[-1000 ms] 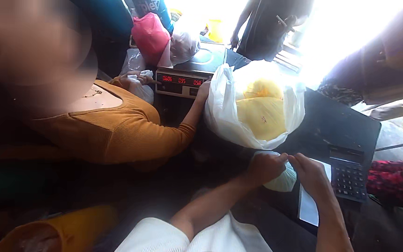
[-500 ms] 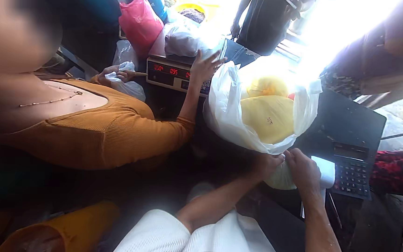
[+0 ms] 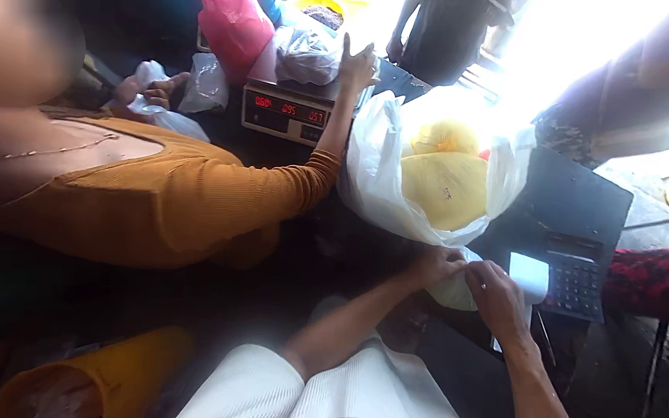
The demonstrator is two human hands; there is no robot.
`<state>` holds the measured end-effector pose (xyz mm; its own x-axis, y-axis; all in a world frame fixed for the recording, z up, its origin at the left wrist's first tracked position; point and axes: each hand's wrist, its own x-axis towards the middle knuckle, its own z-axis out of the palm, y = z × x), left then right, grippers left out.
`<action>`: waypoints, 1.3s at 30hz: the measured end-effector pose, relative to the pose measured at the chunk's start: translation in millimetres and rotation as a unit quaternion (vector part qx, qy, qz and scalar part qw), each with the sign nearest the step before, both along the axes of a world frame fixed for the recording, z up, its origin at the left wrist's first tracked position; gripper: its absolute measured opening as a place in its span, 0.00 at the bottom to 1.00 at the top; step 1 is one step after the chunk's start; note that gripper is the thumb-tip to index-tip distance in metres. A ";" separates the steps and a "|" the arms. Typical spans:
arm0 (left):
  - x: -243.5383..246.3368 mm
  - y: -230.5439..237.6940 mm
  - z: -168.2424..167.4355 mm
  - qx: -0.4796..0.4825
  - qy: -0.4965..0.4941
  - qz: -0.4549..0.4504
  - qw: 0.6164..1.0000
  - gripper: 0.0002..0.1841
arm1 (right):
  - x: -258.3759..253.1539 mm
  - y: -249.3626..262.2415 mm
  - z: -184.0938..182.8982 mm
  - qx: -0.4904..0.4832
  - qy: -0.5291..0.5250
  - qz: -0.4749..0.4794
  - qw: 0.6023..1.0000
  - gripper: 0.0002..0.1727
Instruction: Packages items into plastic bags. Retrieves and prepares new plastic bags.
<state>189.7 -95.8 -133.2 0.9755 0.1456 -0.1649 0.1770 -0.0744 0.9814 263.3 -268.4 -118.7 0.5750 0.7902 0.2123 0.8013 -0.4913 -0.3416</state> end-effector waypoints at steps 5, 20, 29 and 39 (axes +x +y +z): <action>-6.1 7.5 -4.7 0.190 -0.025 -0.070 0.979 0.13 | 13.2 -23.0 2.5 -0.092 0.069 -0.006 0.993 0.14; -86.4 53.6 110.5 0.279 -0.196 0.464 0.818 0.45 | 22.0 -45.5 73.0 0.208 0.187 0.078 0.957 0.16; -42.3 106.2 119.1 0.324 -0.189 0.425 0.824 0.33 | 39.7 25.0 209.2 0.238 0.131 0.138 0.952 0.06; -30.4 2.4 100.3 -0.558 -0.112 0.077 0.819 0.49 | 42.3 76.6 201.8 0.207 0.174 0.183 0.945 0.03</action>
<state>159.3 -93.4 -32.9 0.9838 0.1498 -0.0980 -0.0935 0.8970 0.4321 305.5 -191.8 83.1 0.3721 0.8399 0.3952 0.6945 0.0305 -0.7189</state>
